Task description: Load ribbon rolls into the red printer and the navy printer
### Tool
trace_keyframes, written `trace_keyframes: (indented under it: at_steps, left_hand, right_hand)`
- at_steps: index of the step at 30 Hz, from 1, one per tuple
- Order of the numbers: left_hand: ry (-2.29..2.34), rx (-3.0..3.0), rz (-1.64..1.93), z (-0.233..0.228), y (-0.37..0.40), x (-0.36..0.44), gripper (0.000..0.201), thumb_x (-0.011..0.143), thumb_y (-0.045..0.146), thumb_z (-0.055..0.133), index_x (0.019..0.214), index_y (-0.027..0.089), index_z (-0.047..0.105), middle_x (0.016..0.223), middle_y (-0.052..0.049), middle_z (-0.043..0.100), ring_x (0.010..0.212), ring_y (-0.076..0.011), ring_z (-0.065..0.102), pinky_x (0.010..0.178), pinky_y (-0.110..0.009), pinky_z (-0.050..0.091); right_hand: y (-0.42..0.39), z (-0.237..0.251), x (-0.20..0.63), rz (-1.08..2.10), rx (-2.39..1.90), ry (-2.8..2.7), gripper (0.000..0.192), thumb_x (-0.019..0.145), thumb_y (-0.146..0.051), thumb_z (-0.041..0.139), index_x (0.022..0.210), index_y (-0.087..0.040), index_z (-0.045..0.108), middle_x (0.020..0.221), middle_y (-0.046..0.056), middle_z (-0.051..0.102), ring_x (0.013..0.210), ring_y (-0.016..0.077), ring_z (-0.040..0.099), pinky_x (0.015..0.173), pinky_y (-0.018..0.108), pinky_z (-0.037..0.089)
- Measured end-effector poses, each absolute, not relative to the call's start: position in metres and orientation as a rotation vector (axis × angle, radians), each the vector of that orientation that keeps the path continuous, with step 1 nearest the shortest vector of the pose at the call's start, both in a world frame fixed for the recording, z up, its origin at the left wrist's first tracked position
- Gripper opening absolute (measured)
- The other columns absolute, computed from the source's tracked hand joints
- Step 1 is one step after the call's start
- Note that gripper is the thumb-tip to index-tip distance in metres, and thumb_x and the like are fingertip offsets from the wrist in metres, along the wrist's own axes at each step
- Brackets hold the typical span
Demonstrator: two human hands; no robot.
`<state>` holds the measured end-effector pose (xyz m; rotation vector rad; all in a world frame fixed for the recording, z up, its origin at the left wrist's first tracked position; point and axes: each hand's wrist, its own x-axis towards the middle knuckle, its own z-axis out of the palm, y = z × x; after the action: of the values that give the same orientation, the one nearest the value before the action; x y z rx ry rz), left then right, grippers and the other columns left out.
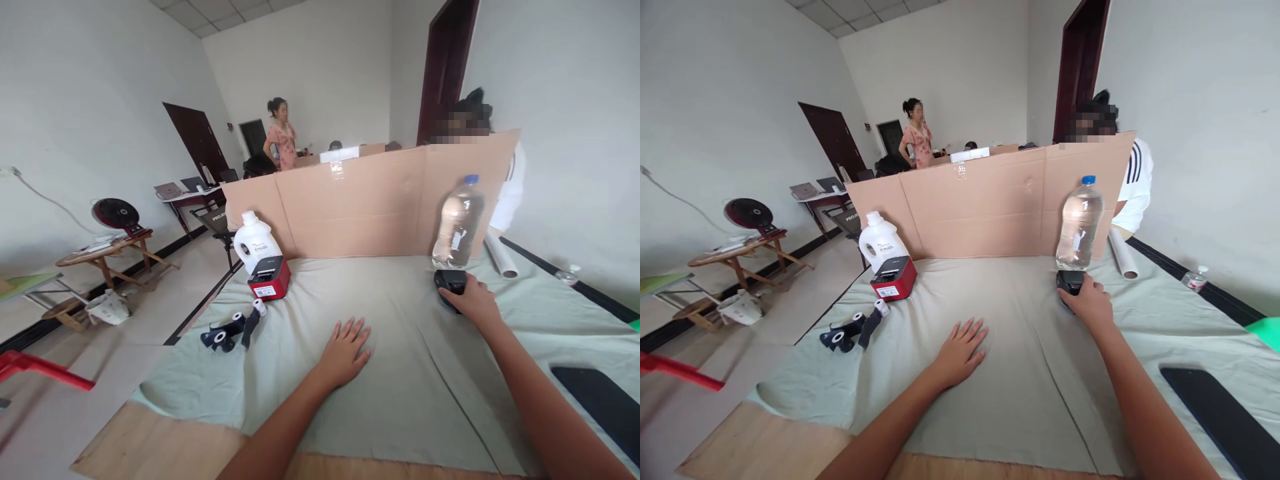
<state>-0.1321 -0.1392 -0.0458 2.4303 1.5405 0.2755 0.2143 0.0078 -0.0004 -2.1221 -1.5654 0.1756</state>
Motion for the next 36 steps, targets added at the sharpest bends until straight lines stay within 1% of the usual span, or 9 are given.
trace_keyframes:
  at_steps: [7, 14, 18, 20, 23, 26, 30, 34, 36]
  left_hand:
    - [1.555, 2.412, 0.251, -0.042, -0.139, -0.132, 0.060, 0.101, 0.050, 0.034, 0.158, 0.031, 0.032, 0.168, -0.002, 0.020, 0.157, -0.0262, 0.014, 0.127, -0.054, 0.011]
    - [1.524, 2.388, 0.369, -0.043, -0.139, -0.133, 0.061, 0.099, 0.048, 0.040, 0.156, 0.027, 0.037, 0.166, -0.004, 0.028, 0.155, -0.0271, 0.021, 0.127, -0.055, 0.013]
    - [1.615, 2.263, 0.638, -0.046, -0.137, -0.136, 0.062, 0.099, 0.041, 0.043, 0.156, 0.016, 0.036, 0.160, -0.012, 0.040, 0.150, -0.0260, 0.035, 0.127, -0.049, 0.018]
    - [1.657, 2.132, 0.837, -0.047, -0.136, -0.139, 0.057, 0.101, 0.039, 0.039, 0.154, 0.015, 0.040, 0.153, -0.013, 0.050, 0.143, -0.0246, 0.046, 0.127, -0.047, 0.021]
    - [1.617, 1.988, 1.091, -0.046, -0.135, -0.145, 0.050, 0.104, 0.039, 0.036, 0.146, 0.016, 0.050, 0.141, -0.013, 0.061, 0.132, -0.0230, 0.056, 0.122, -0.043, 0.032]
    - [1.588, 1.991, 1.230, -0.045, -0.132, -0.152, 0.045, 0.103, 0.038, 0.040, 0.136, 0.016, 0.060, 0.125, -0.013, 0.067, 0.121, -0.0229, 0.060, 0.111, -0.037, 0.044]
    - [1.654, 2.023, 1.177, -0.049, -0.127, -0.158, 0.039, 0.103, 0.031, 0.038, 0.125, 0.019, 0.069, 0.105, -0.008, 0.066, 0.107, -0.0215, 0.061, 0.101, -0.036, 0.048]
    - [1.701, 2.029, 1.048, -0.054, -0.125, -0.161, 0.038, 0.103, 0.029, 0.038, 0.115, 0.021, 0.073, 0.102, -0.007, 0.067, 0.105, -0.0217, 0.060, 0.099, -0.037, 0.047]
    - [1.713, 2.031, 1.014, -0.053, -0.126, -0.162, 0.039, 0.103, 0.029, 0.037, 0.117, 0.022, 0.073, 0.104, -0.007, 0.067, 0.105, -0.0220, 0.060, 0.098, -0.037, 0.047]
  right_hand:
    - [-0.002, -0.013, 0.209, 0.127, -2.145, -1.498, 0.109, 0.075, -0.060, 0.068, 0.158, -0.009, 0.018, 0.131, 0.029, 0.054, 0.118, 0.0471, 0.058, 0.090, 0.054, 0.047]
    - [-0.020, -0.012, 0.182, 0.092, -2.036, -1.414, 0.103, 0.069, -0.060, 0.073, 0.148, -0.005, 0.037, 0.129, 0.030, 0.053, 0.121, 0.0449, 0.055, 0.091, 0.049, 0.048]
    - [-0.052, -0.008, 0.121, 0.144, -1.855, -1.553, 0.100, 0.066, -0.055, 0.075, 0.145, -0.006, 0.040, 0.126, 0.025, 0.056, 0.119, 0.0409, 0.056, 0.097, 0.048, 0.046]
    - [-0.074, -0.011, 0.085, 0.225, -1.741, -1.616, 0.100, 0.066, -0.055, 0.074, 0.147, -0.008, 0.038, 0.127, 0.023, 0.056, 0.119, 0.0380, 0.056, 0.099, 0.047, 0.046]
    - [-0.108, -0.019, 0.037, 0.354, -1.551, -1.689, 0.100, 0.067, -0.055, 0.074, 0.148, -0.010, 0.037, 0.124, 0.018, 0.056, 0.118, 0.0333, 0.057, 0.100, 0.044, 0.046]
    - [-0.132, -0.026, 0.007, 0.324, -1.491, -1.670, 0.096, 0.066, -0.052, 0.074, 0.146, -0.011, 0.039, 0.120, 0.016, 0.055, 0.113, 0.0328, 0.057, 0.098, 0.044, 0.047]
    - [-0.145, -0.034, -0.009, 0.122, -1.527, -1.642, 0.093, 0.069, -0.048, 0.075, 0.145, -0.009, 0.039, 0.111, 0.016, 0.053, 0.107, 0.0349, 0.054, 0.094, 0.048, 0.047]
    - [-0.146, -0.045, -0.011, -0.011, -1.513, -1.694, 0.091, 0.072, -0.046, 0.074, 0.147, -0.011, 0.036, 0.105, 0.013, 0.051, 0.101, 0.0336, 0.052, 0.093, 0.049, 0.046]
    - [-0.148, -0.049, -0.011, -0.004, -1.524, -1.697, 0.090, 0.072, -0.045, 0.075, 0.147, -0.012, 0.036, 0.104, 0.013, 0.051, 0.099, 0.0331, 0.052, 0.092, 0.048, 0.046]
